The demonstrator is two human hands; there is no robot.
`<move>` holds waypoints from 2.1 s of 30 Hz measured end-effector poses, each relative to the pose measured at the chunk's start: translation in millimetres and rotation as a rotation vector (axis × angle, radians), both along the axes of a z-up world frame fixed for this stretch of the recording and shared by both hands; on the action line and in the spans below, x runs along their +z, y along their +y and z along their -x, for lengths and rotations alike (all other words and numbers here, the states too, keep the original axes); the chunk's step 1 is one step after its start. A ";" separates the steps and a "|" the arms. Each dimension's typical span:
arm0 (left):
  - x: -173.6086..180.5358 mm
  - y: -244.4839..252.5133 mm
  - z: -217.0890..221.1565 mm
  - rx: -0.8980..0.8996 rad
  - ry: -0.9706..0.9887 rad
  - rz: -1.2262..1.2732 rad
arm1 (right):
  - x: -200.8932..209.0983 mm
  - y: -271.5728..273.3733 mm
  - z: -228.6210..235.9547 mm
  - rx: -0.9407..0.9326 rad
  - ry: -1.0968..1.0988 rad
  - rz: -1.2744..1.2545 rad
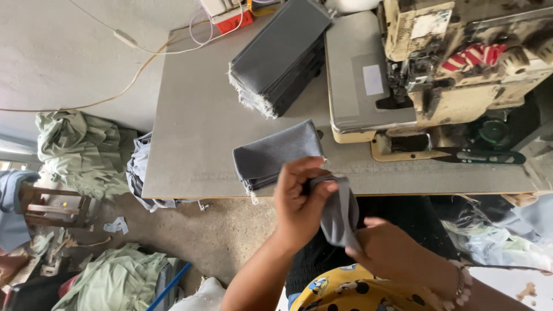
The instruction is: Sorting and inspecting small rectangular fabric pieces on a sewing table
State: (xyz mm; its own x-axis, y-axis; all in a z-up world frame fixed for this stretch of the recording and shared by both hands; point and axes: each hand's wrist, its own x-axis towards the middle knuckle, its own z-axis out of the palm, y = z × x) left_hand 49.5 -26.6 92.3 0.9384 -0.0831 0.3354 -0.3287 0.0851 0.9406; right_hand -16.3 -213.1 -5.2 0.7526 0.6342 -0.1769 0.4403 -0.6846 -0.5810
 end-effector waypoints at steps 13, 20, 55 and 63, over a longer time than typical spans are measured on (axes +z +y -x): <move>27.9 -26.3 -2.4 -0.187 -0.308 -0.339 | -41.4 -4.6 6.1 -0.090 -0.003 0.078; 32.3 -27.8 -18.3 -0.045 -0.311 -0.506 | 64.9 -29.3 -3.4 0.309 0.684 -0.608; 72.2 -25.4 -25.1 0.032 -0.806 -0.993 | 20.6 -14.5 -17.4 0.056 0.269 -0.319; 79.2 -1.1 -46.6 0.196 -0.785 -0.908 | -3.7 -19.7 -14.5 -0.308 0.038 -0.250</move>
State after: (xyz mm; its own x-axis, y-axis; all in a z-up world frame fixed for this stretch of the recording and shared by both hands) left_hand 96.2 -27.7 171.6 0.5292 -0.4629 0.7111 -0.7689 -0.6161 0.1711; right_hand -1.8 -232.9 -9.0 0.9101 0.4072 -0.0770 0.2119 -0.6169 -0.7580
